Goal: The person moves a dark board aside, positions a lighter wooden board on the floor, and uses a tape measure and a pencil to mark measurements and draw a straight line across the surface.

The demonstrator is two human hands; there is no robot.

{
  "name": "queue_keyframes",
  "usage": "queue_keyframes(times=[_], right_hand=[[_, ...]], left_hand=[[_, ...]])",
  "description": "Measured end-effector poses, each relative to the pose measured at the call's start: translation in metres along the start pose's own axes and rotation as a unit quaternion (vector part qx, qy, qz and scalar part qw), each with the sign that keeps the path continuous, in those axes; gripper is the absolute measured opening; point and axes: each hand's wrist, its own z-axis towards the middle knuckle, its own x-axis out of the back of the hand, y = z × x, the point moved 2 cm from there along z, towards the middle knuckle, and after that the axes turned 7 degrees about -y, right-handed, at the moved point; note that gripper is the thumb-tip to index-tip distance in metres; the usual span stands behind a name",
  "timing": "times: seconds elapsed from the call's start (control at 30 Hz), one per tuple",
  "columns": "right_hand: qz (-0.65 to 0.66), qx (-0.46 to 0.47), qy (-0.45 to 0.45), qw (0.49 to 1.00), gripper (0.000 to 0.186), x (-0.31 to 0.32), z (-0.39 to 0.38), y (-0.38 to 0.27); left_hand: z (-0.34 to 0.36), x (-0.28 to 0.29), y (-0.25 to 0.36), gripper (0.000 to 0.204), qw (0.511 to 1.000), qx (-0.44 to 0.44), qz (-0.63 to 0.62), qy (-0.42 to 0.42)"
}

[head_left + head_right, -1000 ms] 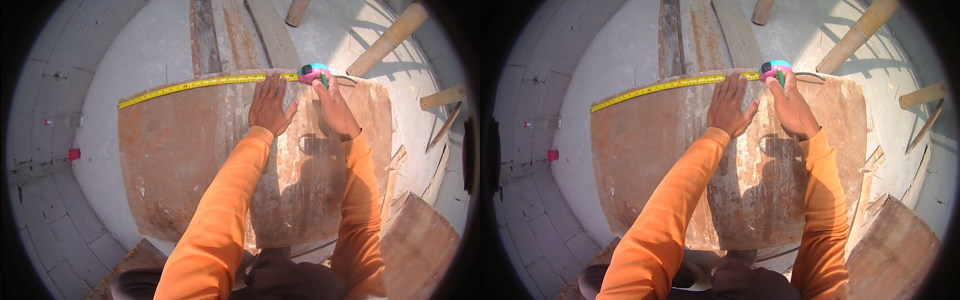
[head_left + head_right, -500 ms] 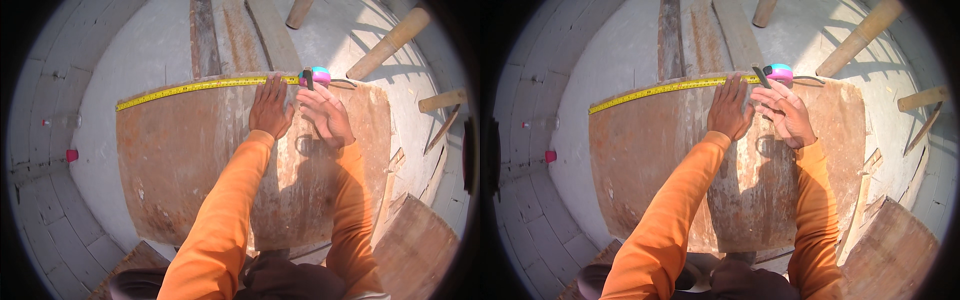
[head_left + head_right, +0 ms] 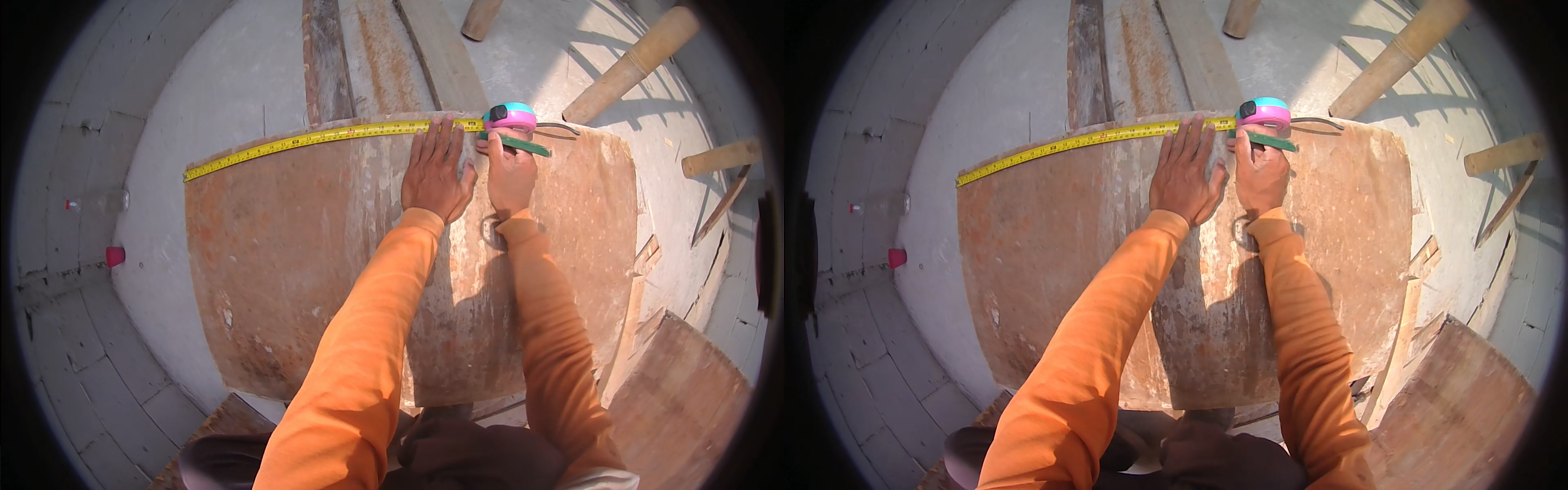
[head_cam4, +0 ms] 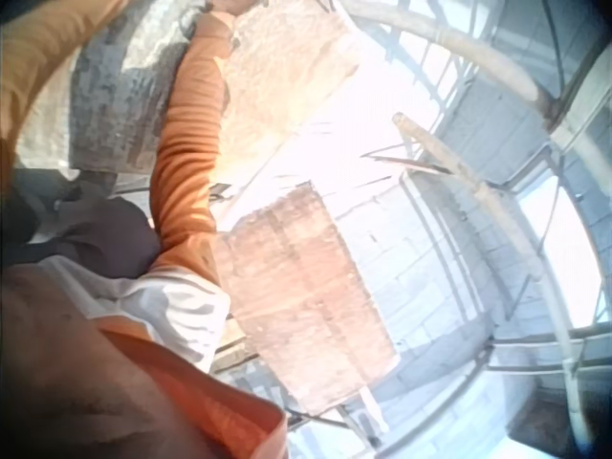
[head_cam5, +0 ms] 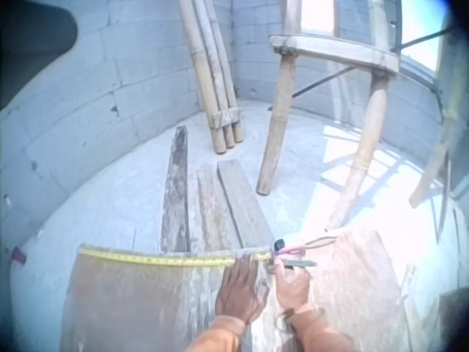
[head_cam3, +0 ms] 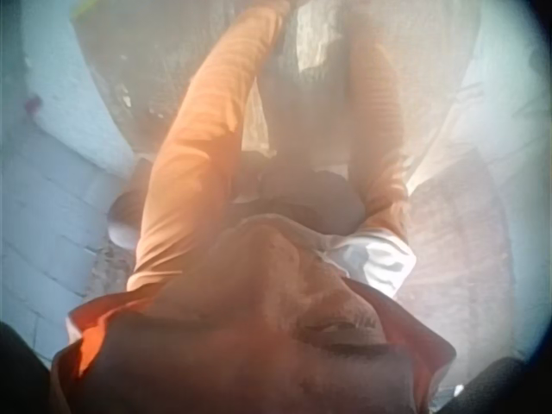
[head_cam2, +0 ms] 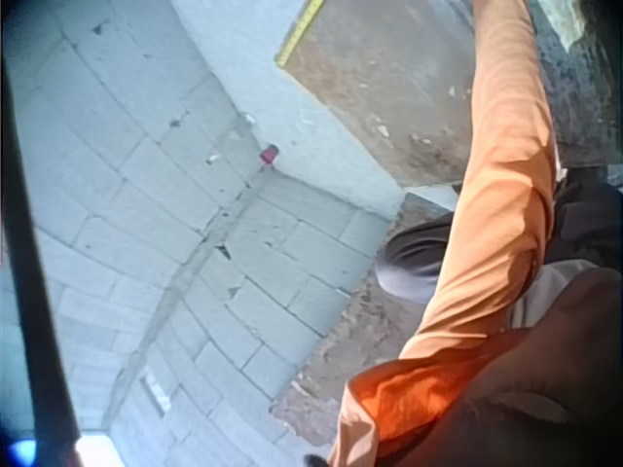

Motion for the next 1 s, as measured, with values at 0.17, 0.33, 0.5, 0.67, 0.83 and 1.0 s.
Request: queue_keyframes(times=[0.17, 0.33, 0.5, 0.67, 0.83, 1.0], right_hand=[[-0.083, -0.001, 0.001, 0.997, 0.013, -0.006, 0.001, 0.01], [-0.2, 0.119, 0.019, 0.972, 0.013, -0.009, 0.003, -0.004], [-0.215, 0.12, 0.013, 0.969, 0.014, -0.008, 0.003, -0.003], [-0.218, 0.122, 0.01, 0.968, 0.013, -0.009, 0.002, -0.005], [-0.223, 0.118, 0.008, 0.968, 0.013, -0.007, 0.003, -0.006], [-0.242, 0.121, 0.008, 0.963, 0.013, -0.01, 0.002, -0.004]], left_hand=[[0.0, 0.0, -0.002, 0.062, 1.0, 0.013, 0.002, -0.016], [0.0, -0.001, -0.002, 0.06, 1.0, 0.007, -0.002, 0.0], [0.0, -0.003, -0.002, 0.061, 1.0, 0.007, 0.006, 0.002], [0.0, -0.004, -0.003, 0.063, 1.0, 0.007, 0.013, 0.003], [0.001, -0.005, -0.001, 0.064, 1.0, 0.009, 0.014, 0.002], [0.0, -0.006, -0.003, 0.063, 1.0, 0.011, 0.007, 0.003]])
